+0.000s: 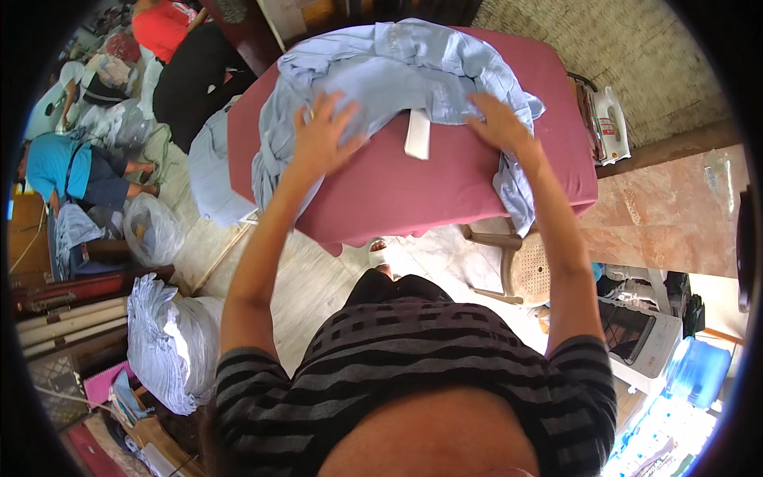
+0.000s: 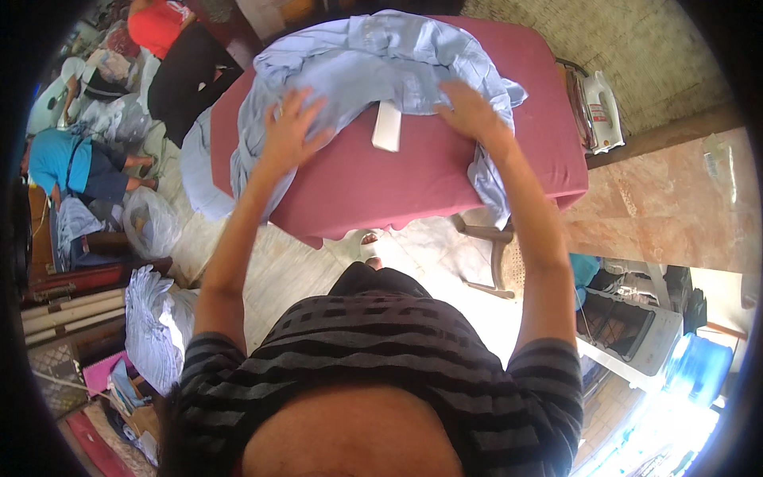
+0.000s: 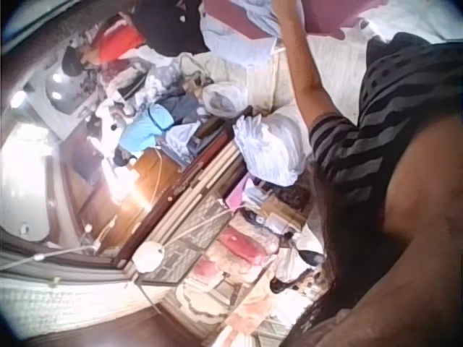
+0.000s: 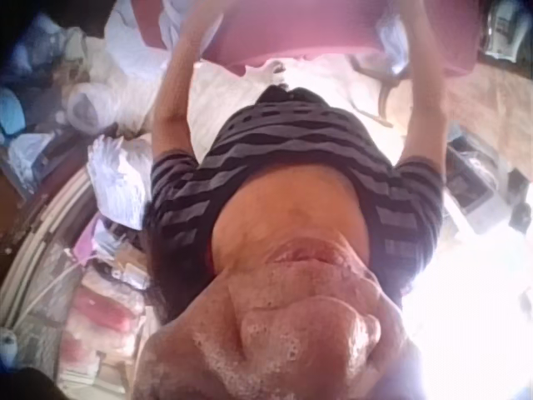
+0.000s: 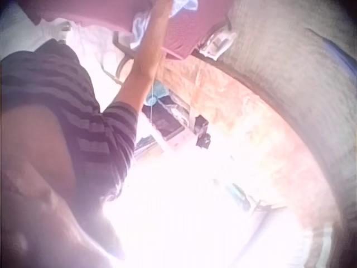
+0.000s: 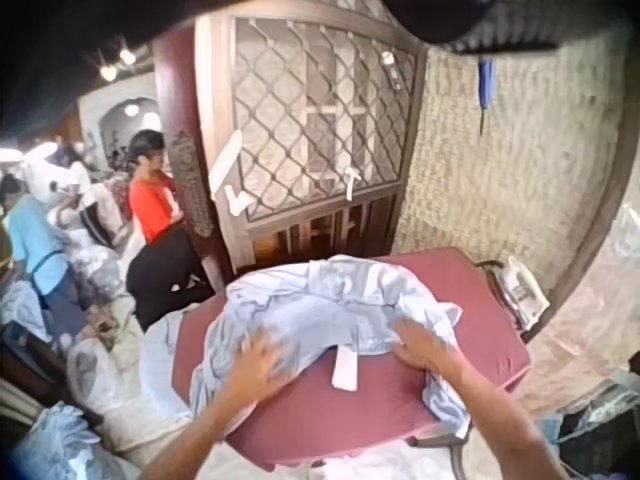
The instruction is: The person irons a light blue button-up shirt on a pink ironing board using a white and red iron, smoothing the fabric and buttons before folding the shirt.
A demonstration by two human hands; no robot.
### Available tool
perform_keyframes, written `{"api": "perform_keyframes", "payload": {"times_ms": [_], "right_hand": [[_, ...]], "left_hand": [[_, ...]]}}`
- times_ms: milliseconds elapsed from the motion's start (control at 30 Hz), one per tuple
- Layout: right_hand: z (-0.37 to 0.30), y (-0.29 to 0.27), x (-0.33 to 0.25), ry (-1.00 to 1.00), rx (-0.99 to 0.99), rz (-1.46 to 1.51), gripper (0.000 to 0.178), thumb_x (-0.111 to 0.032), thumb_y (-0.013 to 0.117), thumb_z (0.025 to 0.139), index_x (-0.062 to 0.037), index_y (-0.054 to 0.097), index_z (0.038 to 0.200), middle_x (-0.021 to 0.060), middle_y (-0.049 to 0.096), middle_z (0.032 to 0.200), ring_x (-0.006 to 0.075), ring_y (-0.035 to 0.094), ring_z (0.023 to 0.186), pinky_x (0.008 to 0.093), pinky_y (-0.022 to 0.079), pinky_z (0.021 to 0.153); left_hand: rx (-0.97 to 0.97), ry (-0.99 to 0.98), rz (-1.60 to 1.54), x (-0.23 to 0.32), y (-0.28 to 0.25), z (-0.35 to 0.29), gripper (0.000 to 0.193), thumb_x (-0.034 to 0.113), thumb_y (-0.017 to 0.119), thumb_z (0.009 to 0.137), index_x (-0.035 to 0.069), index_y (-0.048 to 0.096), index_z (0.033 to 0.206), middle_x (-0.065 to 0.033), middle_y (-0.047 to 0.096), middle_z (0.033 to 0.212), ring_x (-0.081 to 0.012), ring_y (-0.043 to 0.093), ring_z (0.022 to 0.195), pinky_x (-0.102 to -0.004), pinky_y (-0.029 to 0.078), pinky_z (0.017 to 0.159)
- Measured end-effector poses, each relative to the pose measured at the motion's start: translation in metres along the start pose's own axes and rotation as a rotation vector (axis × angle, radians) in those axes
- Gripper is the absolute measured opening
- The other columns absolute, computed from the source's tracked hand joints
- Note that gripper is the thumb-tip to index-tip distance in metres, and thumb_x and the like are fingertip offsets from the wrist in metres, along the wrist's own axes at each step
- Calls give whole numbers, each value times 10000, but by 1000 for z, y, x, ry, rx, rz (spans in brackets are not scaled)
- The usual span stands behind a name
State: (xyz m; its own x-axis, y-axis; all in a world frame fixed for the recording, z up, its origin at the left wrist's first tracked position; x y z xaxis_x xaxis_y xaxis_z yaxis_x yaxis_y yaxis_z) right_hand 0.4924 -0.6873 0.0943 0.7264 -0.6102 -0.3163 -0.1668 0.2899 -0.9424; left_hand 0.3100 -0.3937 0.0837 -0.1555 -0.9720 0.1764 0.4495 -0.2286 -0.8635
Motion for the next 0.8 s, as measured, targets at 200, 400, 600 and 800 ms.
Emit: {"api": "perform_keyframes", "payload": {"times_ms": [200,400,600,800], "right_hand": [[-74,5,12,51,387,-40,465,-231,714,864,-127,614,1306,154,558,1342,389,521,1231,463,432,1028],[-56,-21,76,40,359,-101,322,-164,701,845,-132,688,1165,124,586,1288,369,542,1189,471,447,996],[-40,-68,93,138,414,-283,318,-103,742,747,-127,716,1063,111,630,1225,351,597,1114,458,485,946],[-43,-18,48,-147,422,-115,317,-98,728,752,-103,697,1067,126,673,1130,362,638,1021,457,507,848]], "left_hand": [[126,-83,-127,24,20,-28,339,304,670,890,141,630,1185,-68,590,1233,-337,501,1255,-537,318,1021],[203,-276,-347,9,7,3,68,127,608,930,79,602,977,-61,659,939,-285,604,959,-455,396,851],[92,-108,-246,32,-1,15,110,87,631,910,73,601,1015,-79,649,956,-297,587,945,-453,420,795],[197,-320,-114,39,15,2,57,71,629,912,71,633,968,-93,627,938,-267,583,900,-388,436,806]]}}
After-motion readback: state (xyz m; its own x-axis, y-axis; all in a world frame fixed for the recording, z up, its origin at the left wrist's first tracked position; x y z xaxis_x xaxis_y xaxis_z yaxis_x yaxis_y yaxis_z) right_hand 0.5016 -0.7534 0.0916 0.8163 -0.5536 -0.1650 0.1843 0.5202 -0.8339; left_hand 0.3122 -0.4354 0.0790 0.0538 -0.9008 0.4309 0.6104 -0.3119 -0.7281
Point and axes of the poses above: each hand's wrist, its own z-axis towards the middle knuckle, its own y-axis out of the palm, x = y × z, the point moved 5 cm from there along z, towards the middle knuckle
